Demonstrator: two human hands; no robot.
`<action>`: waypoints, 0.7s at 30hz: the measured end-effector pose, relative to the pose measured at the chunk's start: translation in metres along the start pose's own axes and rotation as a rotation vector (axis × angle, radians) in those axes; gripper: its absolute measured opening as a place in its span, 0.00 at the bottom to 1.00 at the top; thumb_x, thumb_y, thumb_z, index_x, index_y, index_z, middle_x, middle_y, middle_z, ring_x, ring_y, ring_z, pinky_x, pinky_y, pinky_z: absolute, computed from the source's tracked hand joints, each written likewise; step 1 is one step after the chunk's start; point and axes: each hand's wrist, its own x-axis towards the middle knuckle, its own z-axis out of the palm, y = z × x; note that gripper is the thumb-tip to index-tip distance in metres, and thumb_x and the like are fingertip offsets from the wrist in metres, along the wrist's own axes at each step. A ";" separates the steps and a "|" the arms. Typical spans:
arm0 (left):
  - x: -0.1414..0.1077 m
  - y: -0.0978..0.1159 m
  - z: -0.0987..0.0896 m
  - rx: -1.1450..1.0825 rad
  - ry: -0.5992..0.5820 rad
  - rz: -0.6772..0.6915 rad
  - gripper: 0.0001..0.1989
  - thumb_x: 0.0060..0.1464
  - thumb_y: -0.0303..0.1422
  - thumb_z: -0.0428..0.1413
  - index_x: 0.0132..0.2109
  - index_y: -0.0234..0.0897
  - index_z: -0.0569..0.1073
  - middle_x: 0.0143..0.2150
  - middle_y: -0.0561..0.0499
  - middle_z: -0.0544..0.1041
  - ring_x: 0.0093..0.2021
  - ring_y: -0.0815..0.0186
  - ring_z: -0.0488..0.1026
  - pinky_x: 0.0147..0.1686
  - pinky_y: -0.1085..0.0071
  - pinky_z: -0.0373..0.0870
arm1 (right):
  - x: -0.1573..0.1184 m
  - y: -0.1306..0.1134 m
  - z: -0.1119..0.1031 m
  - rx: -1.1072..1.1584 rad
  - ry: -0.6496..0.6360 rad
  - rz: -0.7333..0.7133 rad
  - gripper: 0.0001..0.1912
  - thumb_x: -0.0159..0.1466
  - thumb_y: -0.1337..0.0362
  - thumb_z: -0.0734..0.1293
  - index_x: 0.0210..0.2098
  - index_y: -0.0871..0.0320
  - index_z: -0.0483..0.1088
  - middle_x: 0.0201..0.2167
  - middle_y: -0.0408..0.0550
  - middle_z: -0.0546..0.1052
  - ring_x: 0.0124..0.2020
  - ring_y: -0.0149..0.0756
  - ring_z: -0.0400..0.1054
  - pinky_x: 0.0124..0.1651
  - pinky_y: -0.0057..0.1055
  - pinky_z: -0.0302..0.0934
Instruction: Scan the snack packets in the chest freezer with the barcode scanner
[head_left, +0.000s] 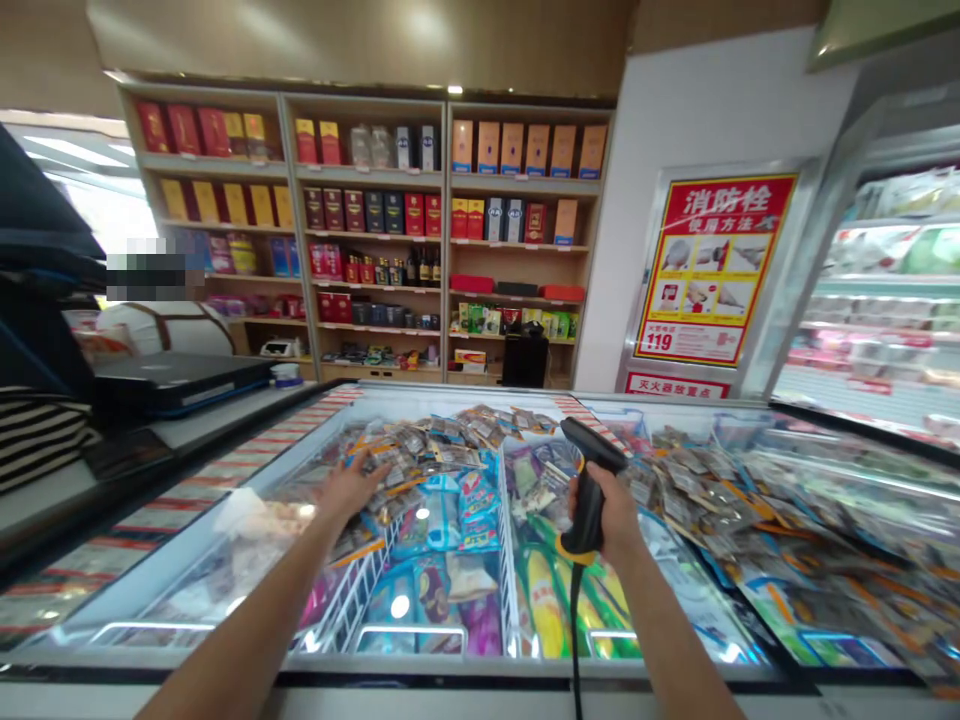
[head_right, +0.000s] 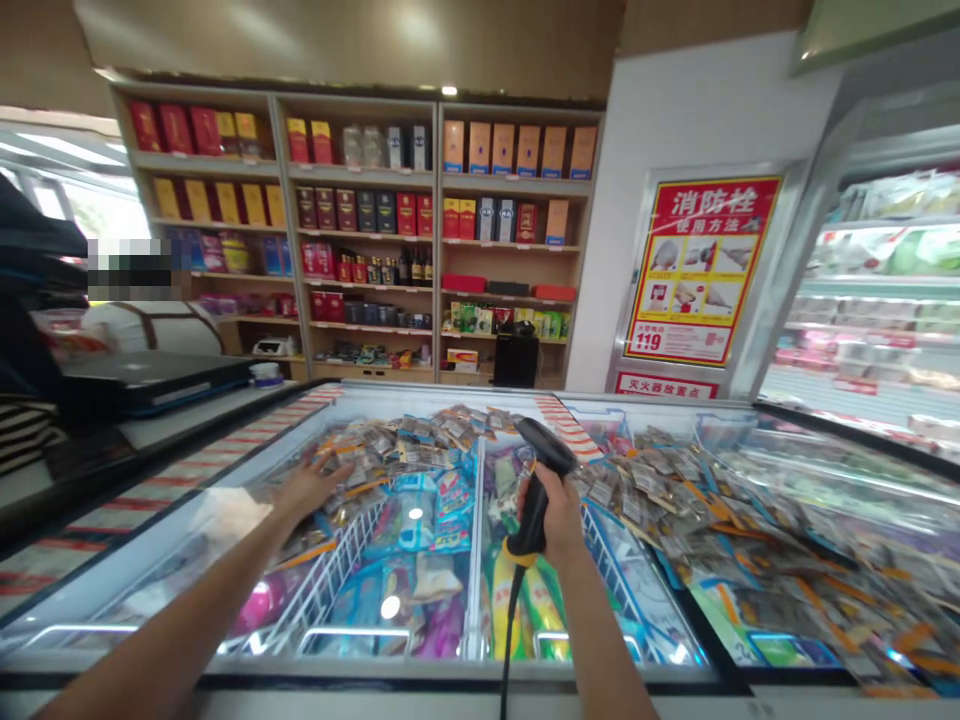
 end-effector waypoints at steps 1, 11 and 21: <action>-0.005 0.015 0.005 0.004 -0.041 -0.021 0.31 0.44 0.53 0.45 0.54 0.45 0.64 0.57 0.38 0.62 0.56 0.43 0.58 0.49 0.39 0.46 | 0.000 0.001 0.000 -0.004 0.004 -0.005 0.14 0.47 0.57 0.67 0.28 0.60 0.65 0.14 0.40 0.70 0.12 0.28 0.61 0.14 0.24 0.56; -0.050 0.128 0.059 -0.223 0.031 -0.115 0.36 0.47 0.46 0.47 0.60 0.31 0.52 0.63 0.35 0.47 0.62 0.46 0.43 0.55 0.49 0.42 | 0.002 0.009 0.000 -0.066 0.040 0.065 0.13 0.46 0.58 0.67 0.27 0.60 0.65 0.14 0.41 0.69 0.12 0.29 0.61 0.13 0.25 0.56; -0.058 0.134 0.026 -0.565 0.021 -0.063 0.35 0.46 0.36 0.51 0.60 0.29 0.50 0.64 0.35 0.43 0.63 0.53 0.40 0.57 0.55 0.44 | 0.007 0.016 0.050 -0.250 0.049 0.052 0.12 0.45 0.58 0.68 0.24 0.60 0.66 0.12 0.42 0.68 0.11 0.30 0.60 0.13 0.26 0.53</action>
